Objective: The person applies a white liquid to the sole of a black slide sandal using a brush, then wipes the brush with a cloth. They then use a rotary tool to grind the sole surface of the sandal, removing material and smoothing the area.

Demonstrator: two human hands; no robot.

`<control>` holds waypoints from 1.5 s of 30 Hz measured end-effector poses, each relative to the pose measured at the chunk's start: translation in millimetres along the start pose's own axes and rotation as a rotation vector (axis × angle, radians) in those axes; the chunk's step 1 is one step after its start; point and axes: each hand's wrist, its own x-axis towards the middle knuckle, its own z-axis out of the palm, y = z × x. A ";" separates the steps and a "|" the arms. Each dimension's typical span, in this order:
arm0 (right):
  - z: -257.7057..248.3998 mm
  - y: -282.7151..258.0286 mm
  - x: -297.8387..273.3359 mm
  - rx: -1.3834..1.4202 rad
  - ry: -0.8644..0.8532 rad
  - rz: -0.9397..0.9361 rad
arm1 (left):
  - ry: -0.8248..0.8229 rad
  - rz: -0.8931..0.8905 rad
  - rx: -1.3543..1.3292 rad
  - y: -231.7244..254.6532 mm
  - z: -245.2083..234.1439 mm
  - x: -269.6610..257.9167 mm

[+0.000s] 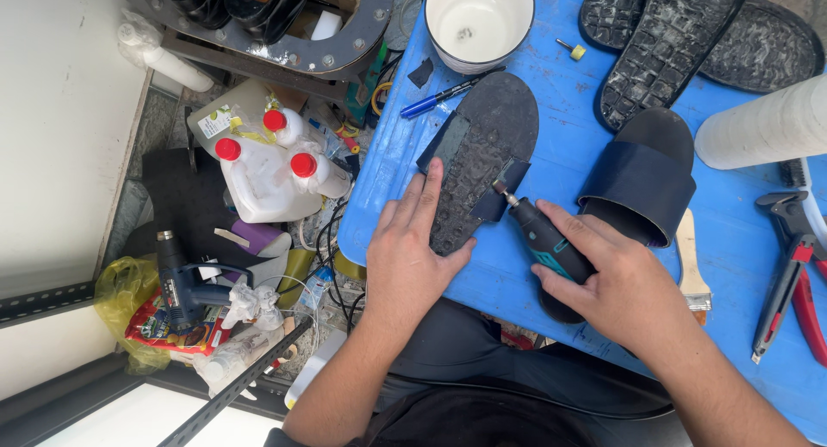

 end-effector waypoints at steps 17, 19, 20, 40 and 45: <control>-2.7 7.3 4.6 0.013 -0.016 -0.126 | 0.008 0.002 0.003 -2.8 4.6 -1.0; -3.6 6.7 4.6 -0.014 0.014 -0.247 | -0.004 -0.007 0.002 -3.1 3.9 -0.9; -3.9 6.6 5.2 -0.029 -0.037 -0.213 | -0.011 -0.013 0.002 -3.1 3.6 -0.9; -2.1 3.4 4.8 -0.059 -0.037 -0.123 | 0.004 -0.010 0.000 -1.7 4.6 -1.3; -2.4 4.3 5.3 -0.078 -0.050 -0.194 | 0.001 -0.006 0.007 -2.5 5.7 -0.7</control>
